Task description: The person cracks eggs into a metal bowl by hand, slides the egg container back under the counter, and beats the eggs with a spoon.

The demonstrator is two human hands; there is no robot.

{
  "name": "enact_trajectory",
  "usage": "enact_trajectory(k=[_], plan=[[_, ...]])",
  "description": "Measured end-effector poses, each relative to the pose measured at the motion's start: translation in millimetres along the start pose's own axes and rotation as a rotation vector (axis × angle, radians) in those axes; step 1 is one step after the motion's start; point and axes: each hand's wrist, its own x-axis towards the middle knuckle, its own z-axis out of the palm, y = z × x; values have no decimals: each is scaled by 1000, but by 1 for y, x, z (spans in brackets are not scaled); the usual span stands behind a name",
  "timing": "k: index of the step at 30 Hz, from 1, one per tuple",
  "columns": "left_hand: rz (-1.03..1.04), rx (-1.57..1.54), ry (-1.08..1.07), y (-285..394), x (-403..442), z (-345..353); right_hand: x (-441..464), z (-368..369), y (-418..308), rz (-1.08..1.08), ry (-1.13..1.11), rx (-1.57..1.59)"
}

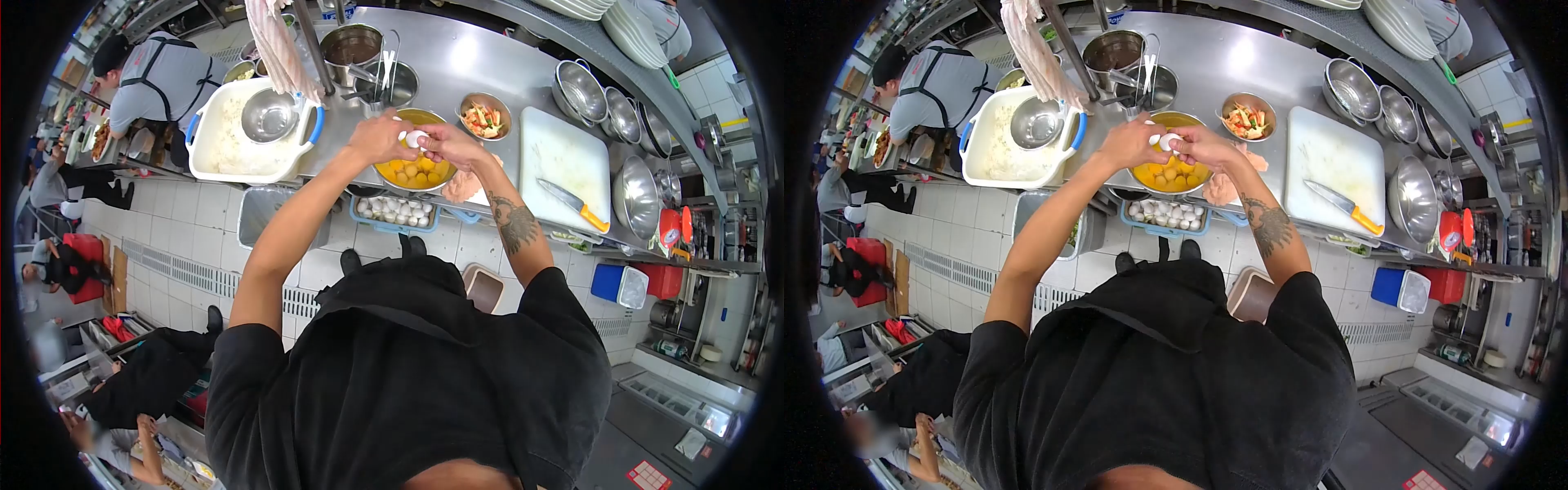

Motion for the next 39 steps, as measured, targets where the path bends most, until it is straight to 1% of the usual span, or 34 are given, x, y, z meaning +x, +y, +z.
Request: enact_trajectory(k=[4, 6, 7, 10, 13, 14, 16, 17, 18, 19, 20, 21, 22, 23, 24, 25, 26, 27, 28, 29, 31, 32, 33, 35, 37, 38, 39], plan=[[44, 43, 28, -2, -2, -8, -15, 0, -18, -23, 79, -436], [100, 81, 77, 2, -5, -12, -17, 2, -11, -370, 246, -895], [94, 73, 123, 8, -8, -17, -17, 4, -9, -551, 325, -1121], [77, 28, 276, 22, -13, -23, -35, 36, -43, -506, 578, -1210], [44, -207, 526, 16, -37, -36, -31, 51, -58, -575, 569, -787], [101, -287, 719, 5, -49, -38, -28, 60, -63, -551, 536, -555], [-70, -528, 729, -28, -92, -48, -18, 85, -68, -455, 447, -95], [-146, -653, 729, -41, -116, -55, -6, 104, -69, -460, 354, -33], [-217, -871, 713, -52, -147, -64, 3, 129, -68, -459, 276, 29], [-401, -1019, 651, -44, -180, -89, 11, 153, -65, -457, 212, 88], [-547, -1105, 654, -52, -204, -95, 27, 180, -60, -457, 146, 80], [-589, -1144, 678, -64, -225, -98, 44, 205, -54, -379, 19, 153], [-590, -1131, 701, -75, -243, -95, 68, 227, -42, -275, -62, 84], [-614, -1106, 704, -80, -255, -92, 85, 253, -38, -239, -17, -102], [-635, -1084, 706, -82, -264, -89, 123, 268, 4, -719, 242, -607], [-651, -1062, 707, -83, -269, -84, 114, 277, -6, -670, 216, -617], [-675, -1050, 677, -86, -270, -76, 113, 280, -8, -681, 168, -614], [-694, -1041, 647, -86, -266, -68, 106, 279, -8, -652, 107, -502], [-741, -1081, 599, -78, -259, -63, 93, 274, -13, -697, 9, -457], [-707, -1124, 517, -73, -251, -54, 76, 265, -17, -732, -83, -414], [-622, -1205, 354, -70, -226, -33, 41, 241, -21, -647, -156, -431], [-542, -1213, 263, -61, -209, -29, 28, 228, -14, -631, -94, -439], [-529, -1228, 217, -47, -195, -23, 16, 212, -8, -598, -18, -450], [-441, -1283, 19, -25, -164, -17, -11, 176, 6, -540, 107, -465], [-399, -1036, -11, -21, -126, 6, -31, 138, 22, -659, 422, -703], [-381, -911, -23, -22, -107, 20, -47, 124, 19, -641, 557, -720], [-426, -854, 37, -21, -91, 32, -61, 112, 15, -625, 691, -738]])
